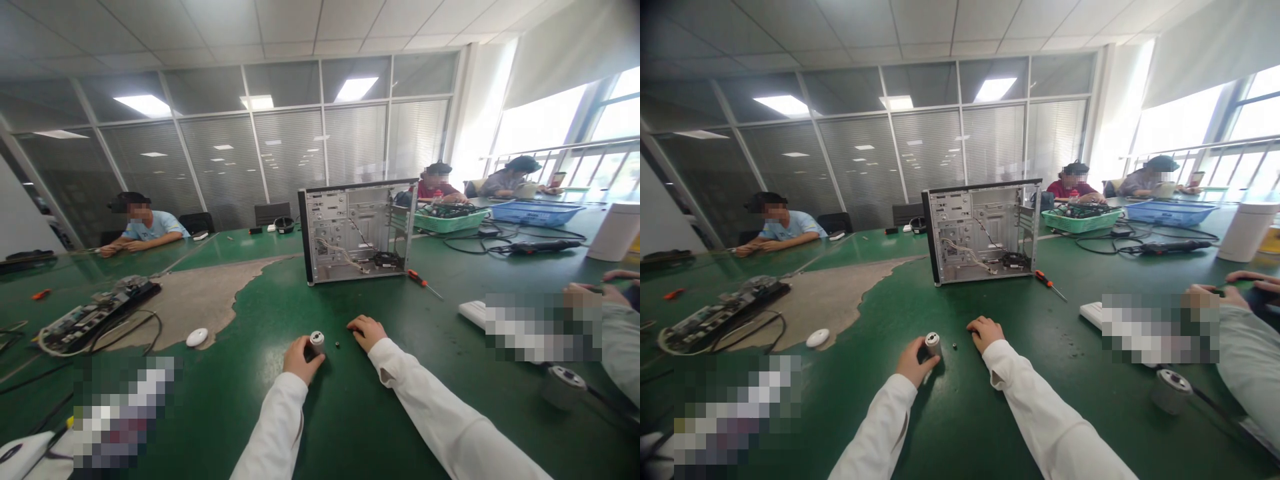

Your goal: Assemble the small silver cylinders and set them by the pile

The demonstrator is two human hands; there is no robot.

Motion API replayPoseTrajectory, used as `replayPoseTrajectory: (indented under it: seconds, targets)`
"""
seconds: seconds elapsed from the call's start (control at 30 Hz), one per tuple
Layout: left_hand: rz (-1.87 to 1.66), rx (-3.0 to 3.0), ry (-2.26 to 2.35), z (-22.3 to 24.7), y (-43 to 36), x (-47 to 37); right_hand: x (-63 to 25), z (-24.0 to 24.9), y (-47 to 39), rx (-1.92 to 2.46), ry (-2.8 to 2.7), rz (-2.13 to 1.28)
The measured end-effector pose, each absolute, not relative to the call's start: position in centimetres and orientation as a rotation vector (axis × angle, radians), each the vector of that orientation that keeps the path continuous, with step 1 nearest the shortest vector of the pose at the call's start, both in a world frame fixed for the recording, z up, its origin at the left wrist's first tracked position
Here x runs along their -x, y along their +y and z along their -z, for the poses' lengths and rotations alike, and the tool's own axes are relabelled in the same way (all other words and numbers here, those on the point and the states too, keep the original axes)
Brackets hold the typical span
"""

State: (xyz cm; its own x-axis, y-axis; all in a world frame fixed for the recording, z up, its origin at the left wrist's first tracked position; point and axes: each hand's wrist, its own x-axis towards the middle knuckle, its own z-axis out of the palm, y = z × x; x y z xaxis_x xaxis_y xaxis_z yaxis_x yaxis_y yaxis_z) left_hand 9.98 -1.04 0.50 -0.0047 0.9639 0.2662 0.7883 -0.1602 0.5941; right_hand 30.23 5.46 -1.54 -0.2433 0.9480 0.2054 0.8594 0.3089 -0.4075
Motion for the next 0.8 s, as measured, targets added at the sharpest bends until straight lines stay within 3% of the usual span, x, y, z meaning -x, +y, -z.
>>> replayPoseTrajectory:
  seconds: [0.8]
  targets:
    - [-0.932, -2.019, 1.791, -0.06, -0.62, -9.82, -30.19, 1.66, 5.53, 1.576, -2.18, -0.266]
